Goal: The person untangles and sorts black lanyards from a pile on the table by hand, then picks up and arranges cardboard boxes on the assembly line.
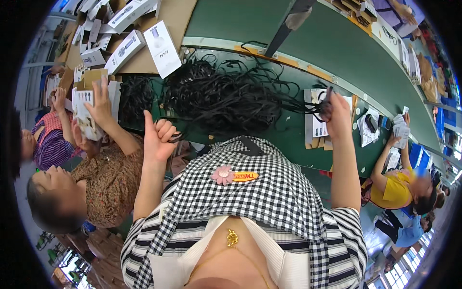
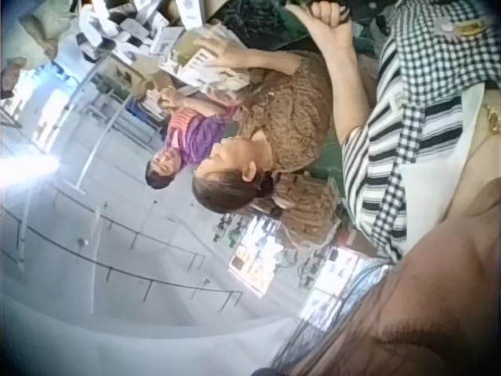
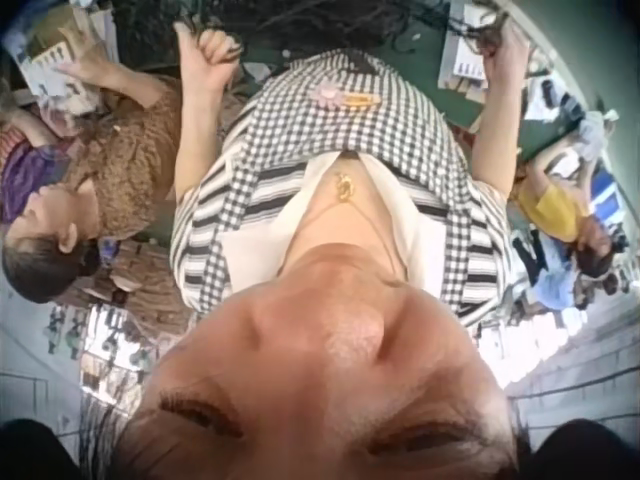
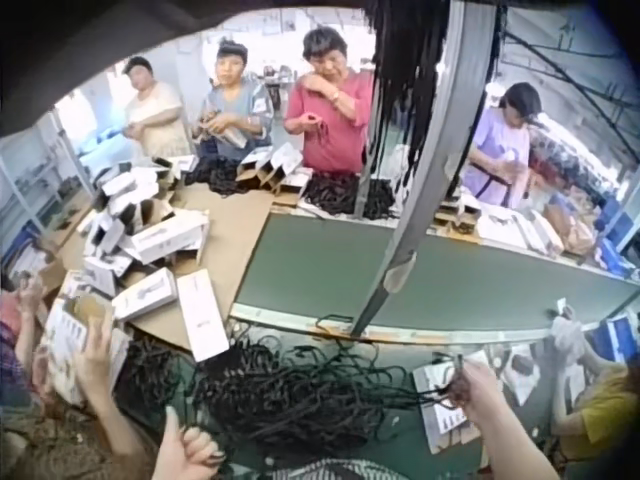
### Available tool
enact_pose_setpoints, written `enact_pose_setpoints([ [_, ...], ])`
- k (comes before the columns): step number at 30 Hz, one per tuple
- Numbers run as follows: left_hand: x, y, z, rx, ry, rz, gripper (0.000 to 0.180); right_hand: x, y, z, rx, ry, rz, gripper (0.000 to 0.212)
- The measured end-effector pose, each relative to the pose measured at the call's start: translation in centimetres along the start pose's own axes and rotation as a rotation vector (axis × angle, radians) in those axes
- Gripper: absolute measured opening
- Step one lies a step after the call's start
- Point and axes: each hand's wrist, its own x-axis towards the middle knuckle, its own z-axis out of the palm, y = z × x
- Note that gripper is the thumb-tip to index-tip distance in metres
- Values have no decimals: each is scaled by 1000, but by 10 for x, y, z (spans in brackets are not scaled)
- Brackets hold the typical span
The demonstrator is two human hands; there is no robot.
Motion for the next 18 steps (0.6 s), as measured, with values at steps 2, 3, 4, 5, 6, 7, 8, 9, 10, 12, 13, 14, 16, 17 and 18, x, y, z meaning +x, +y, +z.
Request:
enact_pose_setpoints([
  [2, -17, -2, 16, -22, -80, 10, 42, 12, -12, -31, -5, 7, -46, 21],
  [3, -23, -1, 23, -22, -75, 14, 42, 17, -26, -45, 7, 9, -76, 22],
  [4, -28, 0, 28, 234, -78, 22, 35, 17, -38, -53, 58, 28, -120, 22],
  [5, -32, 0, 27, 487, -77, 30, 29, 15, -49, -57, 108, 43, -163, 23],
  [6, -33, -2, 22, 484, -79, -11, 14, 11, -62, -62, 133, 30, -204, 23],
  [7, -32, -6, 20, 481, -78, -14, 14, 4, -73, -65, 156, 21, -249, 22],
  [8, -29, -13, 21, 618, -51, -77, 11, -2, -80, -67, 192, -8, -279, 20],
  [9, -25, -21, 22, 758, -19, -137, 10, -4, -82, -62, 193, -10, -275, 20],
  [10, -21, -30, 18, 805, -55, -182, 9, -7, -82, -53, 159, -19, -283, 19],
  [12, -11, -51, 32, 889, -122, -259, 15, -11, -77, -38, 101, -64, -276, 15],
  [13, 0, -67, 36, 998, -188, -206, 19, -12, -73, -25, 96, -68, -273, 15],
  [14, 9, -77, 41, 1070, -280, -212, 20, -8, -61, -3, 6, -98, -291, 15],
  [16, 27, -99, 68, 991, -419, -123, 25, -8, -49, 28, -154, -140, -306, 14],
  [17, 41, -112, 74, 912, -445, -88, 27, -4, -40, 43, -222, -186, -283, 13],
  [18, 55, -118, 78, 931, -428, -87, 24, 0, -32, 59, -343, -245, -255, 16],
])
